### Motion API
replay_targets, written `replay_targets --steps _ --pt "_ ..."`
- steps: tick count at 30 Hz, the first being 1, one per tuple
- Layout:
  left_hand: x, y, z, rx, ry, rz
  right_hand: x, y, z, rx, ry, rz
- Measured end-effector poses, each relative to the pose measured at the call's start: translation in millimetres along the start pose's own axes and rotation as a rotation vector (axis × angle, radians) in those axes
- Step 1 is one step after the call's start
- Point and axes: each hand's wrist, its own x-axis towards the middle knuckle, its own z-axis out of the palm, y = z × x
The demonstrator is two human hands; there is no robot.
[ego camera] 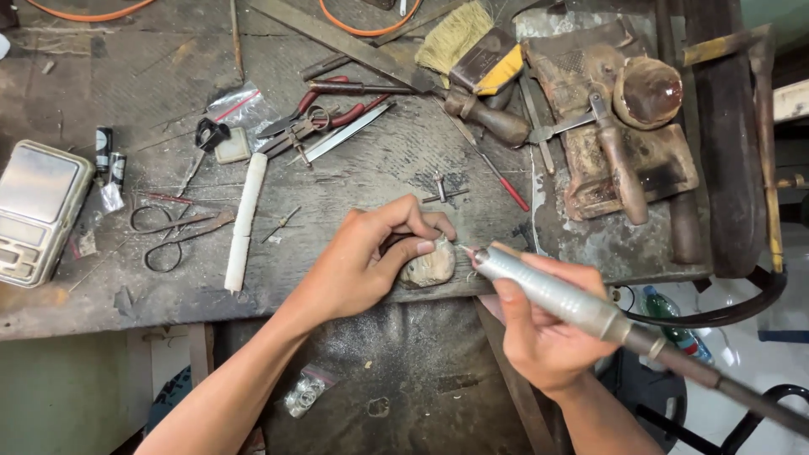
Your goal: Shaping and cutting a small metal ring using a rotary tool and a jeweler's saw on a wooden peg.
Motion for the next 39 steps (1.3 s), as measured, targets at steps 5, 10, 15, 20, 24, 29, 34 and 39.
replay_targets --steps 5,10,15,20,24,29,34,39 --pt "-3 -4 5 -0.318 0.083 -0.060 15 -4 -1 0.298 0.089 0.142" --pt "-8 -10 7 -0.427 0.139 -0.055 9 9 -20 0.621 0.128 0.545" --pt "-17 2 6 -0.490 0.148 -0.026 2 12 -35 0.772 0.127 0.818" --pt "-31 17 8 -0.533 0.168 0.012 1 10 -41 0.834 0.131 1.009" --pt "-43 26 10 -0.517 0.199 -0.029 -3 15 -44 0.881 0.094 1.016" --pt "-54 30 13 -0.489 0.229 -0.036 3 11 -47 0.936 0.063 1.022" --pt "-58 33 11 -0.480 0.206 -0.003 27 -29 -39 0.787 0.094 1.114" --pt "-62 29 6 -0.395 0.187 0.004 19 -35 -52 0.677 -0.024 0.985"
